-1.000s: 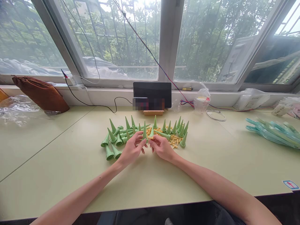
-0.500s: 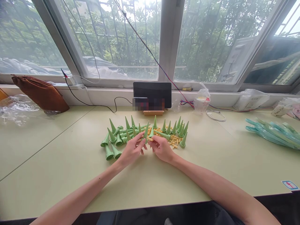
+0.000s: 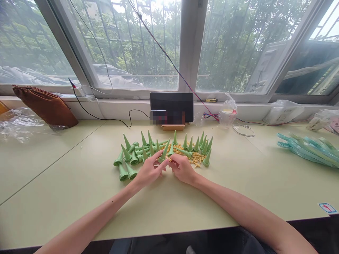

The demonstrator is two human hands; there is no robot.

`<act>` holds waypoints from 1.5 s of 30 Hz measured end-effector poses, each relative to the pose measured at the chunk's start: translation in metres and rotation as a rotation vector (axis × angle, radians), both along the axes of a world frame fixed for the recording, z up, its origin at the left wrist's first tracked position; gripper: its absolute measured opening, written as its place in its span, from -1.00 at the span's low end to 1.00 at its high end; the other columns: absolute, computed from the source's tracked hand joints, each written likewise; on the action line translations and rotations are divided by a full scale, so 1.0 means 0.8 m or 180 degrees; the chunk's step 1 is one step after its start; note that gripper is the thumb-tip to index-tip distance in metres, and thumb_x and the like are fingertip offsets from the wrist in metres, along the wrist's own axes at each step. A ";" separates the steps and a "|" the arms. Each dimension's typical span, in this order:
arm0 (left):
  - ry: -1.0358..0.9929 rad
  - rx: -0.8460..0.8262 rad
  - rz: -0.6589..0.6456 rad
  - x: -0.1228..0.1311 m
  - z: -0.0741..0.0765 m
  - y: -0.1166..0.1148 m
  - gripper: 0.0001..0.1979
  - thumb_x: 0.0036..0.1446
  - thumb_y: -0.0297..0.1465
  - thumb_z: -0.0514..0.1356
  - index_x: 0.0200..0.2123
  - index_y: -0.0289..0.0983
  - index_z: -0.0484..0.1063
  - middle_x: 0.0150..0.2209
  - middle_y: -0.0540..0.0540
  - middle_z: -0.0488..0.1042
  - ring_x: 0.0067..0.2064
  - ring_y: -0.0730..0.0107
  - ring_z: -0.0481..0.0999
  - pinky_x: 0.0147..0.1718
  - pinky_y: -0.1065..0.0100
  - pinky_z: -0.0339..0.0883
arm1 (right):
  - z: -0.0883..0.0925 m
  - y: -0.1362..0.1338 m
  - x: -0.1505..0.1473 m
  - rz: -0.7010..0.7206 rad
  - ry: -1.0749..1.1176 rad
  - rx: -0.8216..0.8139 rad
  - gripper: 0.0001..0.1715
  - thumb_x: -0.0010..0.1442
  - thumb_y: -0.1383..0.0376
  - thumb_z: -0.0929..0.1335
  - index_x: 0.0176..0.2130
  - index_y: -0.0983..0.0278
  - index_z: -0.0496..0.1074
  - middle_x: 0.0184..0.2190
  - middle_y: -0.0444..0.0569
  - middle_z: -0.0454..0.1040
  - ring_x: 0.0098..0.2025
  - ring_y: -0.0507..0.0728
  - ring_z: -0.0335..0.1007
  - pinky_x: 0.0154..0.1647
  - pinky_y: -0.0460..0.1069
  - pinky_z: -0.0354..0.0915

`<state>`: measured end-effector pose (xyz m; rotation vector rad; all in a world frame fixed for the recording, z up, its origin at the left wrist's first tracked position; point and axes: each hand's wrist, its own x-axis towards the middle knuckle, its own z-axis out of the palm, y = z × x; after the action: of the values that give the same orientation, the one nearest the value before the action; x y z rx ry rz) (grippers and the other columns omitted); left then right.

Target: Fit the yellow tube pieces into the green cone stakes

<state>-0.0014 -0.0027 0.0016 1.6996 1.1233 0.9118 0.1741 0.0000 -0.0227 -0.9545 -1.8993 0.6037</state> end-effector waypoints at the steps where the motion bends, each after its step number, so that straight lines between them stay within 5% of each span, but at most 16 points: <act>1: 0.0043 -0.0023 -0.0006 0.000 0.000 0.000 -0.25 0.15 -0.06 0.19 0.30 -0.32 0.14 -0.38 -0.09 0.54 -0.34 0.27 0.56 -0.42 0.32 0.48 | 0.000 0.000 0.000 0.0011 -0.0005 0.0022 -0.74 0.28 0.35 0.22 -0.47 0.25 0.26 -0.55 -0.14 0.30 -0.51 0.03 0.22 -0.51 -0.08 0.20; 11: 0.0283 0.0041 -0.0130 0.000 0.006 -0.003 -0.22 0.09 -0.06 0.24 0.28 -0.30 0.13 -0.31 -0.08 0.55 -0.42 0.36 0.53 -0.45 0.35 0.43 | -0.001 0.001 0.000 0.0067 -0.0190 0.0321 -0.81 0.15 0.48 0.22 -0.46 0.26 0.21 -0.53 -0.16 0.24 -0.48 0.01 0.12 -0.47 -0.10 0.10; 45: 0.0197 0.0105 -0.0139 0.000 0.008 -0.003 -0.46 0.06 -0.15 0.25 0.07 -0.27 0.31 -0.45 0.08 0.29 -0.56 0.57 0.23 -0.58 0.50 0.12 | -0.010 0.006 0.008 0.0205 -0.0634 0.0781 -0.79 0.31 0.42 0.18 -0.36 0.26 0.28 -0.43 -0.09 0.26 -0.45 0.03 0.12 -0.46 -0.09 0.09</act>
<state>-0.0010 -0.0055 0.0082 1.7832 1.1129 0.8601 0.1804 0.0048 -0.0311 -0.8212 -2.1303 0.3110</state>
